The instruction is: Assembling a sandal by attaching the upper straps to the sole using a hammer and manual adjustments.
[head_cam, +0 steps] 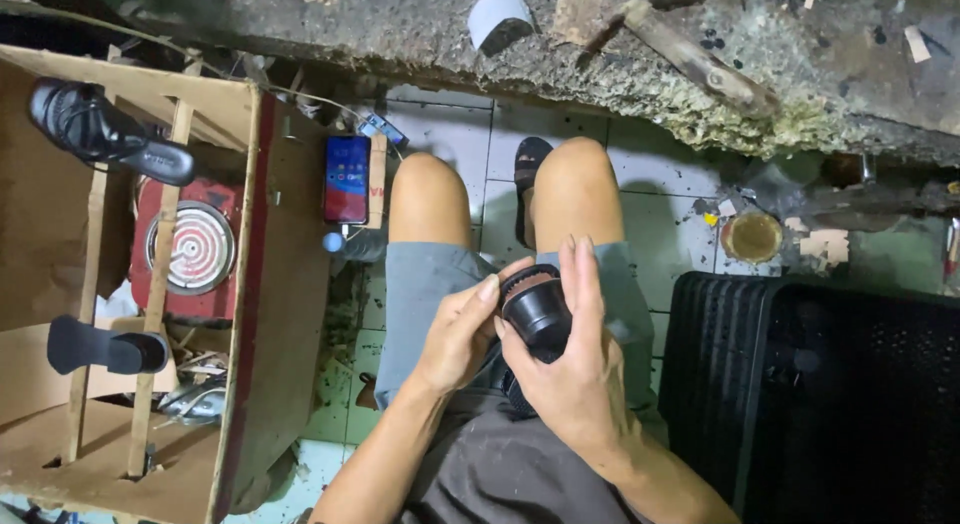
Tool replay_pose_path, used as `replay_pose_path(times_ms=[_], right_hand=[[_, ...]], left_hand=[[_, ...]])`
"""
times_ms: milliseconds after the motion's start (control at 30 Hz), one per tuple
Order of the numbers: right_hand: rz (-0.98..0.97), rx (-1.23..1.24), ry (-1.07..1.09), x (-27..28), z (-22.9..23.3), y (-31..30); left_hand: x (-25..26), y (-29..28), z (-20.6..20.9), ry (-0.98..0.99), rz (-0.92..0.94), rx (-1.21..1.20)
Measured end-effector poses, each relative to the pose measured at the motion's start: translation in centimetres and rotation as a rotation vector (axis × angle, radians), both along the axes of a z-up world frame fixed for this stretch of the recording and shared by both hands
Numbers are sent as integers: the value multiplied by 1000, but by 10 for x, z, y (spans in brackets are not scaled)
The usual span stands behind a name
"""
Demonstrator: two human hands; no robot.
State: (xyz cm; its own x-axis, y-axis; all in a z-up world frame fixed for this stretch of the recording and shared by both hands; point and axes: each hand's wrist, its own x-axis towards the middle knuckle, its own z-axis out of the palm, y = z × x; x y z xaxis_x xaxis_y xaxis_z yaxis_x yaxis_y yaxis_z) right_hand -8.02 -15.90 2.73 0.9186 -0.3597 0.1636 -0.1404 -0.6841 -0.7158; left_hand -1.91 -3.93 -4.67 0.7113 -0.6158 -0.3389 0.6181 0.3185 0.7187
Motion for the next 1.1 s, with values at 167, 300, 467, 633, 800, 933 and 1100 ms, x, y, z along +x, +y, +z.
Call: replay_pose_path(times_ms=[167,300,467,633,800,933,1100], right_hand=[[15,-8,38,2,10,-1],[-5,37,104,5,15,-3],[11,49,155,5,14,-6],[9,66,202,6,14,-6],[74,14,152,6,5,-7],[72,-25,127,8,1,-6],[123,42,227,14,2,-5]], left_hand=[[-5,0,6,-121,21,21],[-7,-2,13,-197,24,73],[-6,-3,14,-245,20,120],[-6,0,14,-271,13,122],[-9,1,5,-112,39,0],[-9,2,2,-110,49,1],[3,12,36,-349,-18,63]])
